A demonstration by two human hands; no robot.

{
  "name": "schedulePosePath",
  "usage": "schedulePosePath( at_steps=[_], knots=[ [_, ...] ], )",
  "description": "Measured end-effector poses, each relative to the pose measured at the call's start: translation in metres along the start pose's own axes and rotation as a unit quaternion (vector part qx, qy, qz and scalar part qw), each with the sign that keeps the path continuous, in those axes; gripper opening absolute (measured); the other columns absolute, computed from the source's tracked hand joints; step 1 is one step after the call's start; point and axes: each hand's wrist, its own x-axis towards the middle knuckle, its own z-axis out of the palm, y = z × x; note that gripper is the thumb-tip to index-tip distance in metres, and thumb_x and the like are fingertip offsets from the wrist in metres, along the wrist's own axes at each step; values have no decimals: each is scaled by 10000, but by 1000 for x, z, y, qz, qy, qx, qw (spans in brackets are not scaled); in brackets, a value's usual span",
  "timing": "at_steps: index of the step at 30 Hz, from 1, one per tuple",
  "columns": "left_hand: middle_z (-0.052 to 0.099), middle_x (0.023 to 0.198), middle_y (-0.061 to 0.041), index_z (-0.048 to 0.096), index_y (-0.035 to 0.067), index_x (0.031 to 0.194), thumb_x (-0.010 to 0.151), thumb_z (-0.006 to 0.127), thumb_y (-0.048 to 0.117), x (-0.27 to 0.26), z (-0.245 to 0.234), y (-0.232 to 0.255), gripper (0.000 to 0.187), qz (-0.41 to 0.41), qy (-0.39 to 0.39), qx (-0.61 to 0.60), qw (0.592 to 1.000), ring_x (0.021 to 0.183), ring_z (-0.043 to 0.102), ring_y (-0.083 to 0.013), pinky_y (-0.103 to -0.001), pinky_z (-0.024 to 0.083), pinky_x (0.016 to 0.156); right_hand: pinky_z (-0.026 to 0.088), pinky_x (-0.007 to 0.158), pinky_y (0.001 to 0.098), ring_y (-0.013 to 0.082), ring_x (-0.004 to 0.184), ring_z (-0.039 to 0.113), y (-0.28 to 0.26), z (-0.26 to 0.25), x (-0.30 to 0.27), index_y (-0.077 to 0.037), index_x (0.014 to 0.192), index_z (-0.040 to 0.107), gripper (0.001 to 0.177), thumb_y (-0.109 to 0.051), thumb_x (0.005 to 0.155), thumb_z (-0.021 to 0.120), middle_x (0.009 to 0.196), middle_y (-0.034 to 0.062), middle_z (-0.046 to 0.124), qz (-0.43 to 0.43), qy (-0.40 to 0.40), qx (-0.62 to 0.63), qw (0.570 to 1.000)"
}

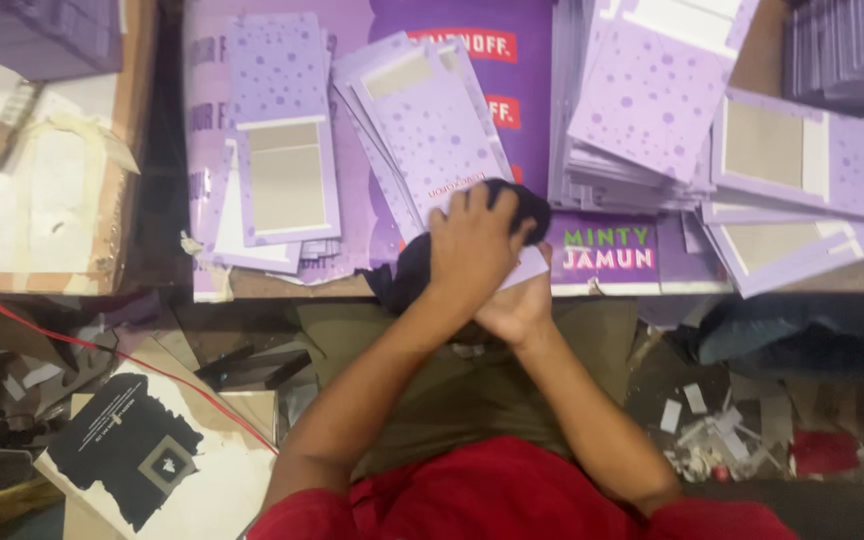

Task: The person wipes the surface of small purple cards with a dark cloth and places them into a stack. The person handles the cards one at a time, wiping each card before stacking it.

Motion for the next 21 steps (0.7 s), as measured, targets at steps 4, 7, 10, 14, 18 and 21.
schedulePosePath(
  at_steps=[4,7,10,14,18,21],
  knots=[
    [617,1087,-136,664,151,1175,881,715,444,51,25,-51,418,-59,74,52,994,988,594,-351,-578,428,749,392,1113,565,352,1385,465,8,23,4,-150,1545,436,864,-503,796,680,1527,124,491,-1,-28,-54,998],
    [613,1131,-169,661,160,1210,857,723,453,98,28,-90,462,-61,122,73,988,1002,596,-372,-593,445,762,430,1023,522,381,1316,481,9,29,-2,-127,1575,396,934,-473,764,705,1542,190,449,52,-64,-25,996],
    [613,1154,-175,664,100,1221,886,725,436,142,29,-115,478,-62,162,84,981,1029,592,-372,-525,485,747,442,996,492,398,1271,478,10,31,-8,-101,1610,360,993,-465,758,716,1572,255,405,73,-73,-26,994],
    [630,1171,-132,674,72,1195,919,714,395,154,23,-118,427,-8,172,53,984,1051,596,-350,-476,511,790,448,992,497,417,1271,475,11,36,-3,-96,1630,340,1018,-481,768,721,1569,271,379,68,-76,0,995],
    [692,1022,-112,700,82,1002,891,703,394,74,17,-73,332,89,85,-47,991,929,643,-346,-520,507,746,439,1048,528,375,1332,471,7,23,-5,-179,1520,395,855,-497,787,701,1508,179,477,3,-50,-57,997],
    [706,931,-161,721,72,921,923,668,418,2,-15,-33,350,85,-114,-119,983,877,670,-386,-515,519,744,421,1116,547,301,1355,498,1,11,-5,-222,1411,439,695,-501,812,656,1405,91,568,-47,66,-85,993]
  ],
)
